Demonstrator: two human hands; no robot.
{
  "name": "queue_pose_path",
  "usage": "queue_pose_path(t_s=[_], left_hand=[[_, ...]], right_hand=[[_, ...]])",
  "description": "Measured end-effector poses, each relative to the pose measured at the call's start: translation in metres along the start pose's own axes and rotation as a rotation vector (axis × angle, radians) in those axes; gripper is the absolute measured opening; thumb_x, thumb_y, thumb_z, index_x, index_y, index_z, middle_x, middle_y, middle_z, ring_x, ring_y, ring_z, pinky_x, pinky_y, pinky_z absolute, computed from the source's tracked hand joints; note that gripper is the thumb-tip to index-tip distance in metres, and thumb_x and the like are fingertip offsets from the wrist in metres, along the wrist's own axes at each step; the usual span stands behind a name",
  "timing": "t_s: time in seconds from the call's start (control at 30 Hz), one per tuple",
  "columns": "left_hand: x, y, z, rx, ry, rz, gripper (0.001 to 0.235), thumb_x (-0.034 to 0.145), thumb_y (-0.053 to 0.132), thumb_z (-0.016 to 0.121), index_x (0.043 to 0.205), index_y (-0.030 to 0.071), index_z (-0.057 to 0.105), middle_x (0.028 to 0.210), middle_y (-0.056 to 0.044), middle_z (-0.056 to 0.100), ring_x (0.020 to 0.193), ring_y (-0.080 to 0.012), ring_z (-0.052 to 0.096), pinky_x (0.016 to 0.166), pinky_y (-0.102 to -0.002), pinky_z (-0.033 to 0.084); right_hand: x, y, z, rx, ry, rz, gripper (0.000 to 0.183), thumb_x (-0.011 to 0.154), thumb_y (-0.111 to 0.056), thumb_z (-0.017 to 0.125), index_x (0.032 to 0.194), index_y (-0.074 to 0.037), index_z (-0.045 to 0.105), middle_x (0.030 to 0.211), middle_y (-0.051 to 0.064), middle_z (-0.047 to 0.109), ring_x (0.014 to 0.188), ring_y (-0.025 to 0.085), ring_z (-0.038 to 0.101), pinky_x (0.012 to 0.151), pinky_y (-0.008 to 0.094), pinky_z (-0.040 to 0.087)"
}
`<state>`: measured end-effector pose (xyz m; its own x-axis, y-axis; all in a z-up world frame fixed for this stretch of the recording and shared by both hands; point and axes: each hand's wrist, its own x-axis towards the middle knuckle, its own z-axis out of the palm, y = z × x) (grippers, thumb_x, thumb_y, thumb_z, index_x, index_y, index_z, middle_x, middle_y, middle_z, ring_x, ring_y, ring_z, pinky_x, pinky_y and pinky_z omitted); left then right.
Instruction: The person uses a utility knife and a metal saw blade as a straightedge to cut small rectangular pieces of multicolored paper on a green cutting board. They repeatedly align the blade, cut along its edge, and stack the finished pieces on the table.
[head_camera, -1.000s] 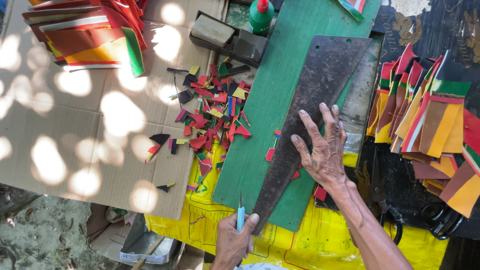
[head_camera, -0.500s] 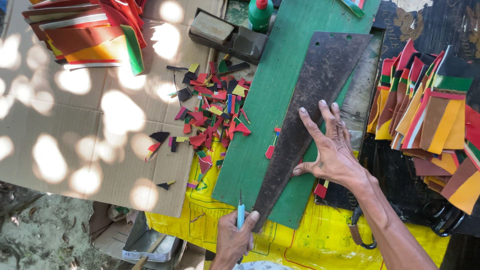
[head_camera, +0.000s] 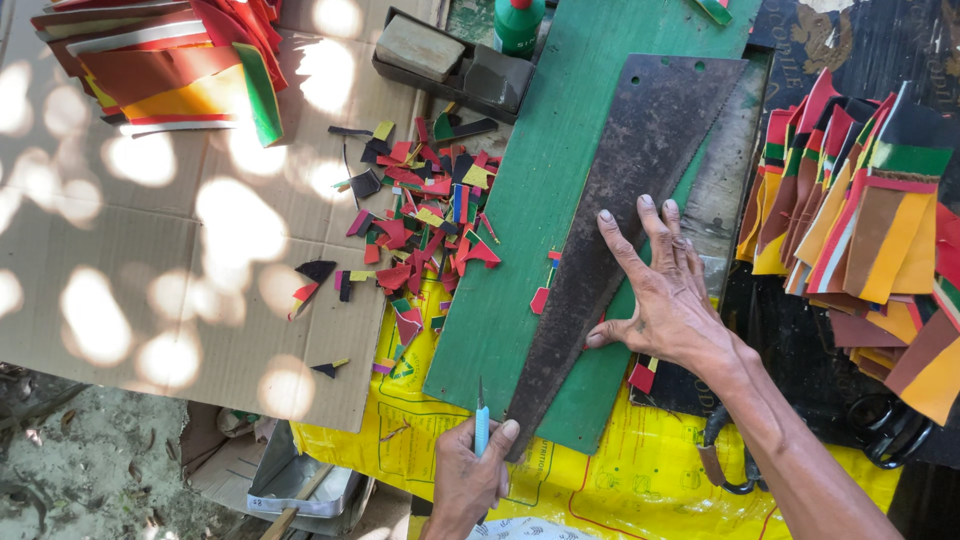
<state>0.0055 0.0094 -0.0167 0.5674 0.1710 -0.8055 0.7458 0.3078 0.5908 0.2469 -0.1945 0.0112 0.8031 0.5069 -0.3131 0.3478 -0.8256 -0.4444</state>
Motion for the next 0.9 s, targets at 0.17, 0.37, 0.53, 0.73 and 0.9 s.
queue_pose_path(t_s=[0.17, 0.37, 0.53, 0.73, 0.9], left_hand=[[-0.001, 0.001, 0.0, -0.001, -0.011, -0.033, 0.03, 0.091, 0.023, 0.076, 0.084, -0.006, 0.068, 0.048, -0.009, 0.058, 0.031, -0.0127, 0.05, 0.028, -0.03, 0.035], [-0.002, 0.006, 0.001, -0.003, -0.02, -0.023, 0.031, 0.09, 0.023, 0.076, 0.085, -0.006, 0.068, 0.052, -0.007, 0.063, 0.032, -0.0126, 0.052, 0.028, -0.03, 0.036], [-0.001, 0.003, -0.001, 0.023, -0.01, -0.042, 0.031, 0.09, 0.024, 0.077, 0.085, -0.006, 0.068, 0.049, -0.008, 0.06, 0.032, -0.0125, 0.052, 0.028, -0.029, 0.036], [-0.007, 0.011, -0.002, 0.1, -0.014, -0.039, 0.032, 0.092, 0.027, 0.075, 0.087, -0.004, 0.07, 0.05, -0.01, 0.059, 0.034, -0.0123, 0.054, 0.031, -0.029, 0.039], [-0.023, 0.035, -0.03, 0.42, 0.265, 0.215, 0.03, 0.091, 0.029, 0.07, 0.108, 0.003, 0.071, 0.058, -0.005, 0.061, 0.049, -0.0117, 0.057, 0.044, -0.03, 0.047]], right_hand=[[0.0, -0.001, 0.0, -0.005, 0.001, 0.003, 0.142, 0.041, -0.059, 0.095, 0.158, -0.033, 0.017, 0.165, 0.023, 0.003, 0.153, 0.048, -0.001, 0.119, 0.064, 0.012], [-0.001, -0.001, -0.001, -0.007, -0.006, 0.014, 0.142, 0.042, -0.06, 0.094, 0.158, -0.033, 0.018, 0.165, 0.023, 0.004, 0.153, 0.048, -0.001, 0.119, 0.063, 0.013], [0.0, -0.002, -0.003, -0.023, -0.002, 0.001, 0.142, 0.042, -0.062, 0.093, 0.16, -0.031, 0.019, 0.164, 0.024, 0.004, 0.152, 0.049, -0.001, 0.119, 0.064, 0.014], [0.0, -0.008, -0.002, -0.016, -0.001, 0.02, 0.126, 0.058, -0.067, 0.085, 0.159, -0.025, 0.023, 0.164, 0.026, 0.006, 0.151, 0.05, -0.001, 0.116, 0.066, 0.015], [0.003, -0.017, 0.006, -0.027, 0.099, 0.067, 0.108, 0.069, -0.063, 0.079, 0.156, -0.02, 0.032, 0.162, 0.029, 0.012, 0.15, 0.052, 0.005, 0.113, 0.067, 0.018]])
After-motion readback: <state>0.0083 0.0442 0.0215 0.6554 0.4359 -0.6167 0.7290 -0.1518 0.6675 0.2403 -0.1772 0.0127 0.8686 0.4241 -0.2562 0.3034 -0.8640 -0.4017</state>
